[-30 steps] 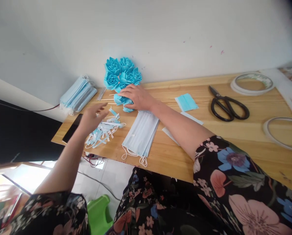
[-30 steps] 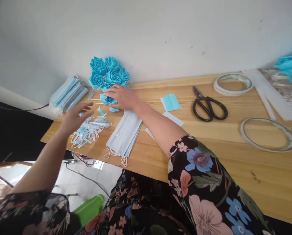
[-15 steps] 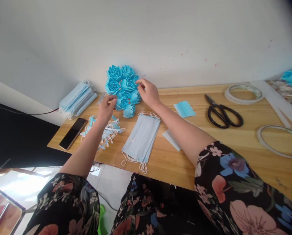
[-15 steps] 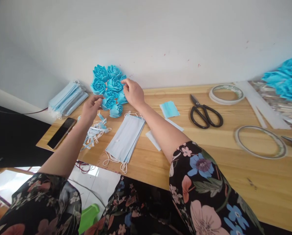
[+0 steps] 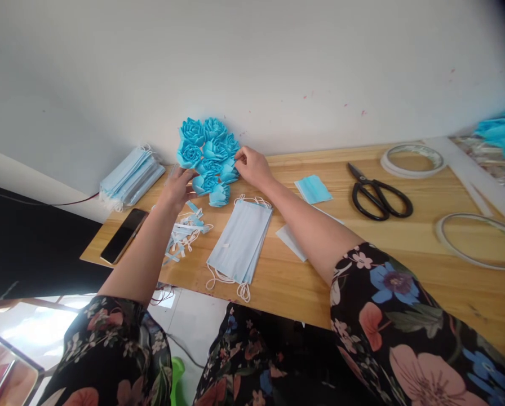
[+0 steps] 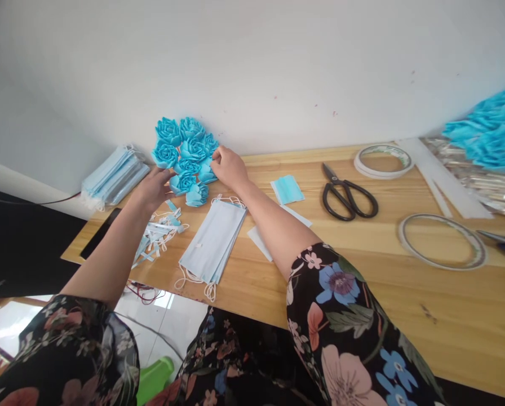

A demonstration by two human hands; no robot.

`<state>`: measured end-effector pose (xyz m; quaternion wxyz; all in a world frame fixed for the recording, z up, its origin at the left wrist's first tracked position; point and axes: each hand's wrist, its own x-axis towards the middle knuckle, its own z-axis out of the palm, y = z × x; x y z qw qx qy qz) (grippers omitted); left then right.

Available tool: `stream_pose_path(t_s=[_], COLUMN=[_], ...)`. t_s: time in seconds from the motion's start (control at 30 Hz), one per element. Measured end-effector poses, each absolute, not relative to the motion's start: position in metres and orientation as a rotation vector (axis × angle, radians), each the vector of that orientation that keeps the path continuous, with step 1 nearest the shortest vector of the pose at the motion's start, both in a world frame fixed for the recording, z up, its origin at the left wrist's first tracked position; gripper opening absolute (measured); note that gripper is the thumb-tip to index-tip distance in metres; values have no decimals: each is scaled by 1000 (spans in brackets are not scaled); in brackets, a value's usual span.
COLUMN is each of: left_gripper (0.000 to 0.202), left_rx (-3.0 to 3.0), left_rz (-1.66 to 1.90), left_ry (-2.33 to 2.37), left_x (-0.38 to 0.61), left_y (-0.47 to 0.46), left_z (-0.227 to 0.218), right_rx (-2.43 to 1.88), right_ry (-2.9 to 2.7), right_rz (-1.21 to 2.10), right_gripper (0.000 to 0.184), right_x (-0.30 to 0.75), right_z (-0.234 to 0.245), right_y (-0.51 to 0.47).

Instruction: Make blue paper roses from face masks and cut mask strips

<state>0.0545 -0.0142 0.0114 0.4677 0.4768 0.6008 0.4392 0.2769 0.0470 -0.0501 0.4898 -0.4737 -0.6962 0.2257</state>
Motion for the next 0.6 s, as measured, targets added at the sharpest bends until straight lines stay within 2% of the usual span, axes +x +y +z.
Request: stream_pose_path(t_s=[0.13,0.33,0.6], left_gripper=[34,13,25], left_rx=[1067,900,876], left_rz=[1052,984,943], left_ry=[1407,1364,1344], left_x=[55,52,51], left_y=[-8,-2,0], left_z=[14,21,30], right_rx=[-1133,-1082,-1072], right_ry=[-1751,-1806,-1825], right_rz=[588,600,627], right_gripper=[27,30,31], right_x=[275,273,272], right_z=[-52,-56,-56], right_y=[46,46,45])
